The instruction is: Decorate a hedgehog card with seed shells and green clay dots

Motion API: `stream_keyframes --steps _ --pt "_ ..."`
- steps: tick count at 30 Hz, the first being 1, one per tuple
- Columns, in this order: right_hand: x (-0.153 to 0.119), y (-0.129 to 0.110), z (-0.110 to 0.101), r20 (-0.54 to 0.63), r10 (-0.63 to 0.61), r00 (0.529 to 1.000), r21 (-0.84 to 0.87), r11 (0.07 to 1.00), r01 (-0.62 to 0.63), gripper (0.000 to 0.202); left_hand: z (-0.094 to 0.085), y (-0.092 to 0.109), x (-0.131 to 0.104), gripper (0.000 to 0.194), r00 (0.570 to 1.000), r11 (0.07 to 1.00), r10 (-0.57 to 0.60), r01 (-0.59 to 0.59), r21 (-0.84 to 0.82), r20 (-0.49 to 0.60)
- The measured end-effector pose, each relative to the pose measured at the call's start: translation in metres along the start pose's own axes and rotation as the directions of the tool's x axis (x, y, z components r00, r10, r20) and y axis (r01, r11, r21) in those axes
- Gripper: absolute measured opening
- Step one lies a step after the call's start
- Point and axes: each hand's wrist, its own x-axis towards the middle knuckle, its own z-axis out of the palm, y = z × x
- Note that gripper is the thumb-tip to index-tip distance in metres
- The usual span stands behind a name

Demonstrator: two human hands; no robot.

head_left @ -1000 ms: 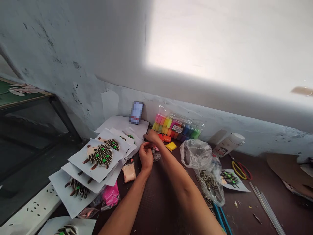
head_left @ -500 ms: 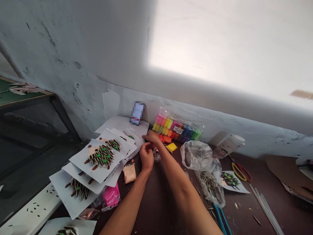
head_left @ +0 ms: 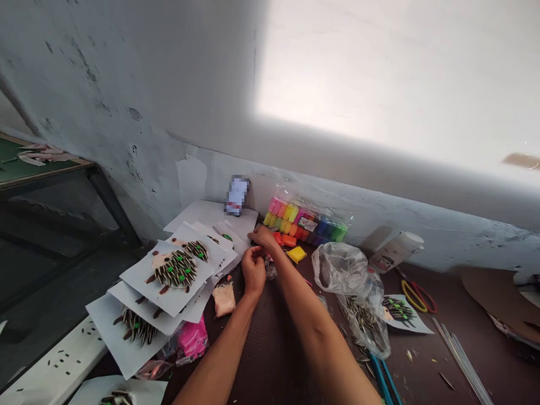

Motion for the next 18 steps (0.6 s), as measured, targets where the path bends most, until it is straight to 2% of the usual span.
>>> stream_keyframes --steps 7,13,18 --pt "-0.0049 -0.0014 -0.0007 -0.033 0.005 0.999 0.019 1.0 -0.004 0.017 -0.0009 -0.0005 0.0 0.025 0.999 0.999 0.034 -0.034 0.023 0.033" --pt "-0.0053 -0.004 -0.0002 -0.072 0.003 0.997 0.092 0.996 0.004 0.016 -0.0015 0.0013 -0.0025 0.027 0.997 0.995 0.076 -0.077 0.065 0.011" --pt "-0.0059 -0.005 -0.0022 -0.035 0.008 0.999 0.19 0.982 -0.001 0.017 -0.0045 0.0068 -0.0055 0.026 0.992 0.984 0.128 -0.129 0.127 0.016"
